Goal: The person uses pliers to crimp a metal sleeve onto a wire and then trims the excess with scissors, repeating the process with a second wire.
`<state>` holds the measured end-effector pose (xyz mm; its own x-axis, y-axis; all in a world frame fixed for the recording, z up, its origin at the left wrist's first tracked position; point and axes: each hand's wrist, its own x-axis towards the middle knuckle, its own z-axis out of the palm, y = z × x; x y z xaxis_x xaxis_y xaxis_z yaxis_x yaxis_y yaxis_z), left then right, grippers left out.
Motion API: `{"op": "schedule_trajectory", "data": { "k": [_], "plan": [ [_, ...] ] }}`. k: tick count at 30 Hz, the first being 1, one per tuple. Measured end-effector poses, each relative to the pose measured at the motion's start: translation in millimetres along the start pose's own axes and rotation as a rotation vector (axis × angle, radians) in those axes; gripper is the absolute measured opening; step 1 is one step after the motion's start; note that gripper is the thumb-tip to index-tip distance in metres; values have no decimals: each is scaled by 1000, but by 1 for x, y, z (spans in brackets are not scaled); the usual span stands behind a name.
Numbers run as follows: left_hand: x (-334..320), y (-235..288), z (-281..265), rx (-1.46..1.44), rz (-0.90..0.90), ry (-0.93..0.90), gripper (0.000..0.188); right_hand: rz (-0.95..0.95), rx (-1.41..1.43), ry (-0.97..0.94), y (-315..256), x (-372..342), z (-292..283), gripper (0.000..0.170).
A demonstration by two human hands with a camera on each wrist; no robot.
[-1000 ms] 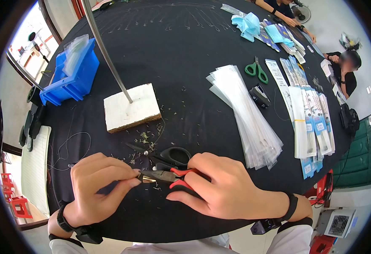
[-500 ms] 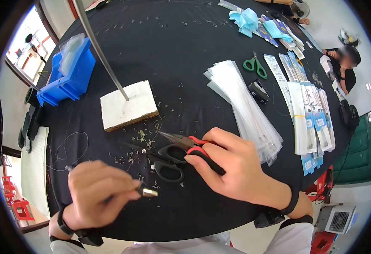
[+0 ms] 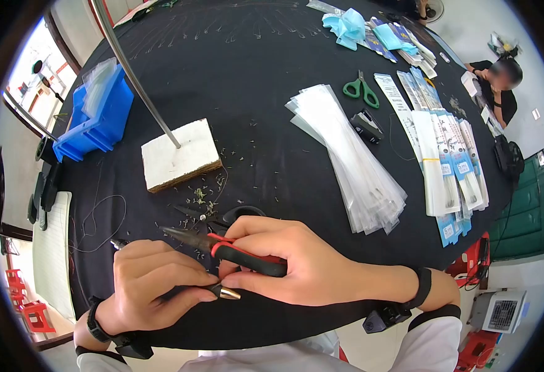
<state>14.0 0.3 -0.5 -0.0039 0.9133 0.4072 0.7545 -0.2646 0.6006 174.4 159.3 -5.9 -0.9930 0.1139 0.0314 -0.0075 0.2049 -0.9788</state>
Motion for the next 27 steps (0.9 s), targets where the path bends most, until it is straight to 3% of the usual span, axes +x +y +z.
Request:
{"op": "schedule_trajectory", "data": {
  "k": [6,10,13,18,21,23,27],
  "plan": [
    [0,3,-2,42,-16,-4,24,-127,-220,113,-8,-2,0,13],
    [-2,3,-1,87,-32,-19,28,-344,-562,198,-14,-4,1,17],
    [-2,2,-2,81,-87,16,30,-387,-693,201,-18,-8,3,18],
    [-1,15,-15,-73,-374,20,29,-307,-649,311,-17,-12,7,16],
    [-2,21,-28,-345,-576,37,29,-210,-532,382,-20,-14,5,12],
    [-8,19,-37,-476,-613,64,27,-170,-465,427,-20,-14,3,11],
    [-16,9,-55,-194,-483,-25,19,-173,-468,403,-17,-12,1,11]
  ]
}}
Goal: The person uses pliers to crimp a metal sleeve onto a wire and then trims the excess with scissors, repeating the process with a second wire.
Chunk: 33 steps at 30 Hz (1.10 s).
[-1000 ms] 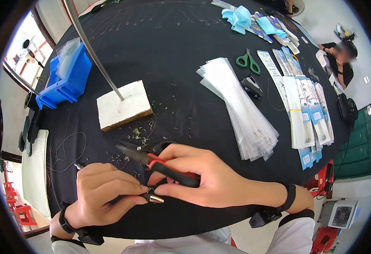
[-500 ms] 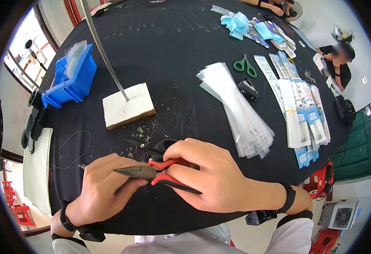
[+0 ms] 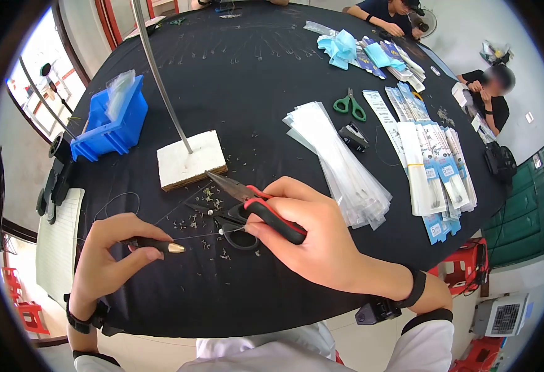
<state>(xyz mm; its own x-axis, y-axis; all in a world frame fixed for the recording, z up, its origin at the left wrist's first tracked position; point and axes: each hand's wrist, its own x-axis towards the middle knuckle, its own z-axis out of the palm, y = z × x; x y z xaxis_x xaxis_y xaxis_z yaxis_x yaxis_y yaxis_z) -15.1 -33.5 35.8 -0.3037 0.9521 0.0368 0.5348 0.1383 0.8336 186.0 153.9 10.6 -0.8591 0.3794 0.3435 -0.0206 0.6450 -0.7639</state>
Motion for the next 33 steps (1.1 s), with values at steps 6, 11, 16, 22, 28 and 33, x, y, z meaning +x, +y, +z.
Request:
{"op": "schedule_trajectory", "data": {
  "k": [6,11,16,22,28,33],
  "plan": [
    [-6,-4,6,186,89,145,21,49,63,-12,-5,3,11,8],
    [-9,-6,8,16,-137,171,22,28,56,36,-5,2,10,7],
    [-10,-8,2,256,82,96,25,57,46,134,-2,0,0,3],
    [-25,-20,-15,327,125,206,20,204,136,201,0,5,-14,6],
    [-67,-53,-75,579,-180,689,17,318,189,202,26,8,-20,7],
    [-118,-127,-137,800,-563,628,26,295,201,181,30,7,-17,8]
  ]
}}
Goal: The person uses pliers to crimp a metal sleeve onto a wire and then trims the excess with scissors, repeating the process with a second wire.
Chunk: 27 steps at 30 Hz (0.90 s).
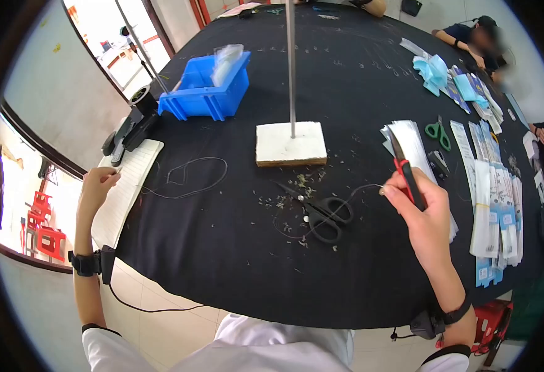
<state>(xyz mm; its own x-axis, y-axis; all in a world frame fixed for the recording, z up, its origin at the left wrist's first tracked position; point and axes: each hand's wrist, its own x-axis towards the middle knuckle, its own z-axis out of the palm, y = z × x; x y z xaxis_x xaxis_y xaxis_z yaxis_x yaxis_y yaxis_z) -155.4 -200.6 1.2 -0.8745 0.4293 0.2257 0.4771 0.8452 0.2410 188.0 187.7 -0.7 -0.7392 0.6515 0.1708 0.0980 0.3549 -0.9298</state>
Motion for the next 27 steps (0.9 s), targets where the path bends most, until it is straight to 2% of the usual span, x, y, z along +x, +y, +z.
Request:
{"op": "schedule_trajectory", "data": {
  "k": [1,3,4,5,7,9,11,15,19,25,27],
  "plan": [
    [1,-14,2,93,-7,-36,27,-15,-13,-2,0,-1,1,9],
    [-6,-34,14,148,204,31,33,-49,-52,-49,-1,-1,2,8],
    [-5,-27,14,176,91,-90,42,-100,-51,-62,0,-1,4,8],
    [-8,-15,15,198,154,-53,44,-149,-54,-76,1,-2,6,8],
    [-22,67,4,-31,230,-30,39,-163,-89,-125,-1,-3,9,9],
    [-37,148,-10,-376,265,-314,35,-164,-66,-174,-5,-4,15,6],
    [-50,196,-5,-685,483,-541,32,-170,-13,-216,-10,-5,22,5],
    [-66,256,17,-898,568,-737,32,-275,-37,-230,-11,-8,29,6],
    [-66,272,36,-1071,399,-904,22,-304,-66,-234,-10,-13,29,12],
    [-65,265,45,-1063,411,-838,13,-319,-104,-244,-9,-14,31,14],
    [-65,265,46,-1051,400,-871,13,-329,-135,-246,-8,-14,31,15]
  ]
}}
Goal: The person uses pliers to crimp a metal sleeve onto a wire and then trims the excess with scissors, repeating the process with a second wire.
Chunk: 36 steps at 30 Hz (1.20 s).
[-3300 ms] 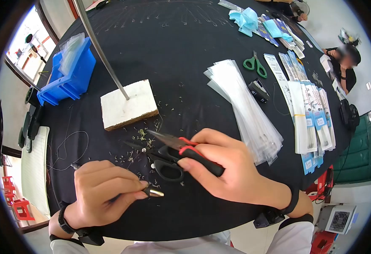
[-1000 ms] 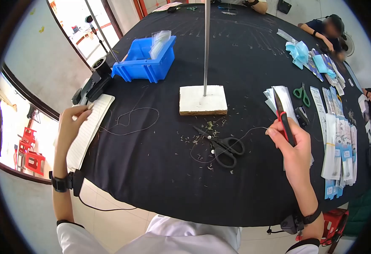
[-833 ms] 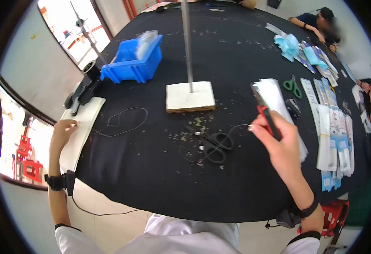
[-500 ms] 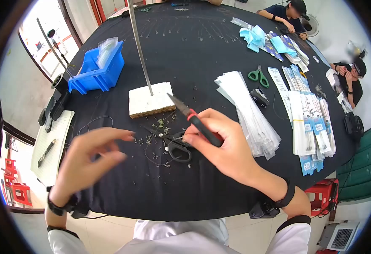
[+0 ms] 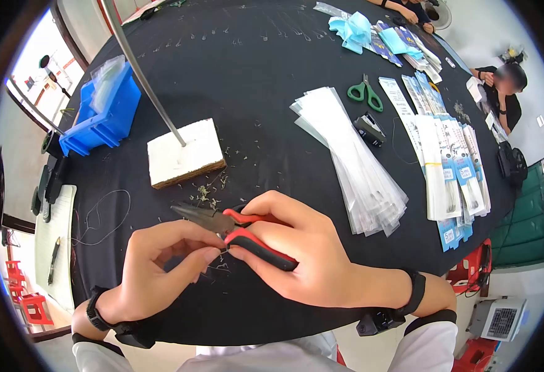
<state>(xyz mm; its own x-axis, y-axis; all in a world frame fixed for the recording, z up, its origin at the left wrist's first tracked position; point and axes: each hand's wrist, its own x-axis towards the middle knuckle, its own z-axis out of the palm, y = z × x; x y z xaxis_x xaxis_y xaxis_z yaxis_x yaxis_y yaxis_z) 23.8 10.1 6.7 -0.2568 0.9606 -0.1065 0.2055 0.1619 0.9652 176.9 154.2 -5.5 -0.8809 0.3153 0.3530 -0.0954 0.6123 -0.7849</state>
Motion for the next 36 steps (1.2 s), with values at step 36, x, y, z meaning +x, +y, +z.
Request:
{"op": "schedule_trajectory", "data": {
  "k": [36],
  "plan": [
    [-5,-25,8,67,255,54,13,-289,-111,-7,12,-4,0,23]
  ]
}}
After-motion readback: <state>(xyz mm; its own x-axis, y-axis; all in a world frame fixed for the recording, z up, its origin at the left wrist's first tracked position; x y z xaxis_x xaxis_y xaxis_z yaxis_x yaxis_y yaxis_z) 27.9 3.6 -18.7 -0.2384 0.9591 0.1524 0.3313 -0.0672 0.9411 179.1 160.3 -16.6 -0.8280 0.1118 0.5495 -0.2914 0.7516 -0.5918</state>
